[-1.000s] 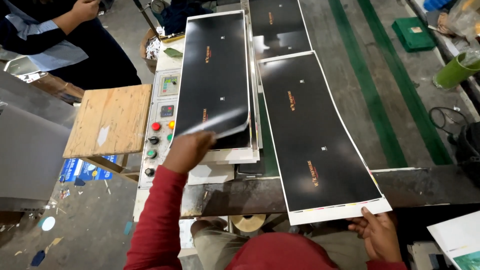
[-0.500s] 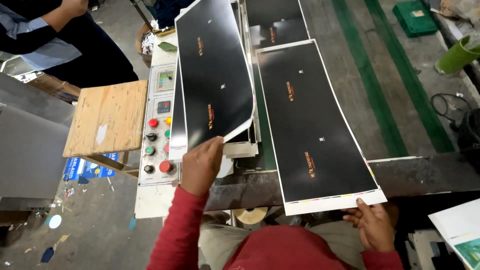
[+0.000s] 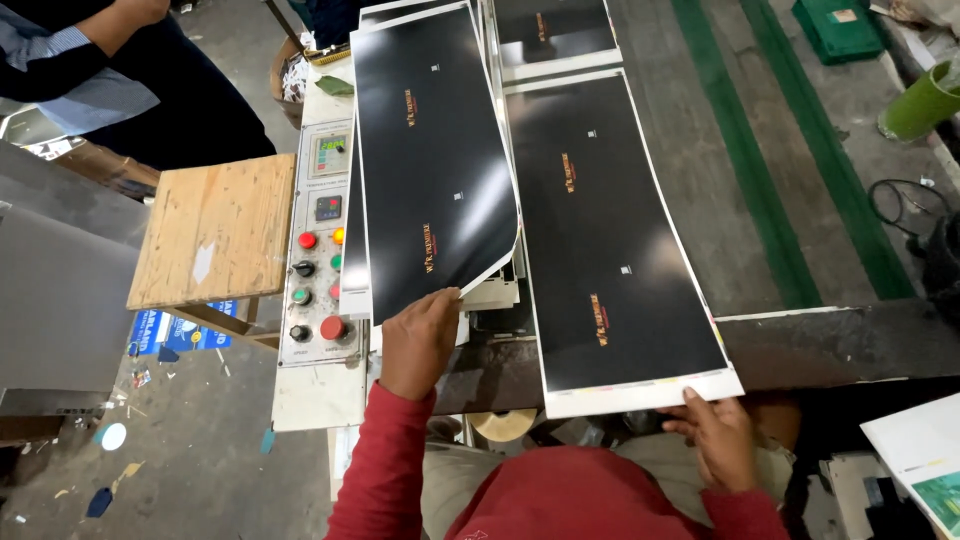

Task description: The person places printed paper sheets from a stack onto the conveyor belt of a printing or processing machine.

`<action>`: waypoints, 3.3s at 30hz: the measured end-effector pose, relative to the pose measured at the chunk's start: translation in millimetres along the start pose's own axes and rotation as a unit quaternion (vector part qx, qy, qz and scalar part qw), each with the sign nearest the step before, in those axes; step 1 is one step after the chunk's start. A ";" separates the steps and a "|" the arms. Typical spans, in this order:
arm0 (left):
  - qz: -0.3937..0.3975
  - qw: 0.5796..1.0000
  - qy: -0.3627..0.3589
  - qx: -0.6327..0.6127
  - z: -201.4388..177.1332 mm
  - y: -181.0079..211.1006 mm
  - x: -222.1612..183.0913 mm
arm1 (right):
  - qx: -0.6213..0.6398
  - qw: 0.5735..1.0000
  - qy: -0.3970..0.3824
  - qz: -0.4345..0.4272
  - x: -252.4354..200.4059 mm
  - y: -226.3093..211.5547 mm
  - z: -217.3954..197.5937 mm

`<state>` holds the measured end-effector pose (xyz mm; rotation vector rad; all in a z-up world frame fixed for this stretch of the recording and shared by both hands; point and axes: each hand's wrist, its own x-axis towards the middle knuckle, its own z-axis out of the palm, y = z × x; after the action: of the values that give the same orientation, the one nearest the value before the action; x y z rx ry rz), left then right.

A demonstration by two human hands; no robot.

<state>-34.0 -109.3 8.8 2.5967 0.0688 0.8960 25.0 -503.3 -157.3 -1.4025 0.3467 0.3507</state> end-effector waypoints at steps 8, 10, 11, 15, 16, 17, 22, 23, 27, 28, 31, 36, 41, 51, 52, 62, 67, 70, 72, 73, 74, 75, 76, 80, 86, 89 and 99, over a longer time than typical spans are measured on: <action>-0.007 1.000 -0.007 0.001 -3.6 2.4 0.5 | -0.015 0.995 -0.081 -0.051 58.5 -10.3 28.3; -0.003 1.000 -0.009 0.009 -2.6 2.3 1.1 | -0.003 0.995 -0.085 -0.048 71.9 -23.9 39.9; -0.001 1.000 -0.013 0.017 -1.7 2.6 0.8 | 0.008 0.995 -0.089 -0.044 78.4 -30.6 45.1; 0.010 1.000 0.018 0.011 -9.0 7.2 2.7 | 0.018 0.994 -0.104 -0.031 85.8 -34.5 43.9; 0.005 1.000 0.021 0.010 -12.8 9.4 4.0 | 0.013 0.994 -0.104 -0.017 84.1 -33.8 43.3; -0.001 1.000 0.023 0.009 -16.2 11.8 4.3 | 0.008 0.995 -0.103 -0.003 81.8 -32.6 41.8; 0.037 0.999 0.025 -0.021 7.4 8.2 -4.9 | -0.031 0.992 -0.120 0.032 48.9 -20.3 51.8; 0.053 0.998 0.011 -0.038 18.9 5.8 -9.4 | -0.046 0.988 -0.139 0.041 42.3 -19.3 57.4; 0.093 0.995 -0.002 -0.034 54.7 38.6 -22.3 | -0.085 0.972 -0.219 0.023 22.0 -33.2 97.1; 0.102 0.994 -0.012 -0.033 63.0 45.3 -26.0 | -0.077 0.963 -0.260 0.005 15.6 -39.7 107.5; 0.114 0.992 -0.050 -0.025 76.8 62.4 -37.3 | -0.029 0.953 -0.303 -0.005 10.0 -43.6 121.0; 0.121 0.985 -0.116 -0.050 64.4 66.7 -33.5 | 0.072 0.963 -0.259 0.032 23.4 -28.1 110.8; 0.035 0.994 -0.098 0.024 72.7 -5.7 -32.6 | 0.086 0.982 -0.164 -0.029 24.6 -29.2 72.7; 0.037 0.971 -0.185 0.148 28.9 -75.8 4.9 | 0.080 0.994 -0.064 -0.041 16.9 -23.2 -14.9; 0.033 0.959 -0.220 0.172 31.7 -79.7 3.8 | 0.079 0.995 -0.050 -0.032 15.7 -20.5 -21.5; 0.024 0.928 -0.324 0.184 40.3 -130.9 9.7 | 0.047 0.998 -0.017 0.049 12.6 5.8 -46.0; 0.079 0.933 -0.299 0.187 13.0 -91.3 31.1 | 0.050 0.997 -0.025 0.046 11.7 12.5 -49.0; 0.065 0.926 -0.304 0.213 24.6 -99.8 19.4 | 0.047 0.997 -0.022 0.049 9.3 9.8 -45.2; 0.062 0.930 -0.298 0.206 26.8 -105.4 18.7 | 0.046 0.997 -0.013 0.052 9.7 11.8 -46.3; 0.084 0.936 -0.278 0.199 23.8 -105.9 19.4 | 0.040 0.997 -0.013 0.058 9.8 13.8 -47.9; 0.106 0.941 -0.258 0.192 20.5 -106.8 19.9 | 0.035 0.997 -0.012 0.063 9.6 16.0 -49.2; 0.107 0.941 -0.258 0.192 17.8 -110.4 22.4 | 0.035 0.997 -0.011 0.063 9.0 15.3 -48.6; 0.082 0.949 -0.268 0.143 14.9 -114.2 24.8 | 0.034 0.997 -0.016 0.062 8.0 14.7 -47.7; 0.052 0.981 -0.141 0.127 -11.9 -106.9 43.0 | 0.042 0.997 -0.032 0.048 8.3 20.4 -48.1; 0.107 0.987 0.003 0.119 -29.7 -52.8 39.0 | 0.023 0.998 -0.003 0.061 1.6 12.7 -31.4; 0.094 0.988 -0.043 0.111 -5.3 -49.3 14.4 | 0.020 0.998 -0.011 0.056 0.6 11.9 -23.7; 0.025 0.999 -0.021 0.020 3.7 -2.6 -10.1 | -0.022 0.998 -0.048 0.027 33.9 -1.4 20.4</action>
<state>-39.6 -109.9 -0.7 2.6638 0.0116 0.8647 56.7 -482.1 -168.1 -1.4165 0.3005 0.4701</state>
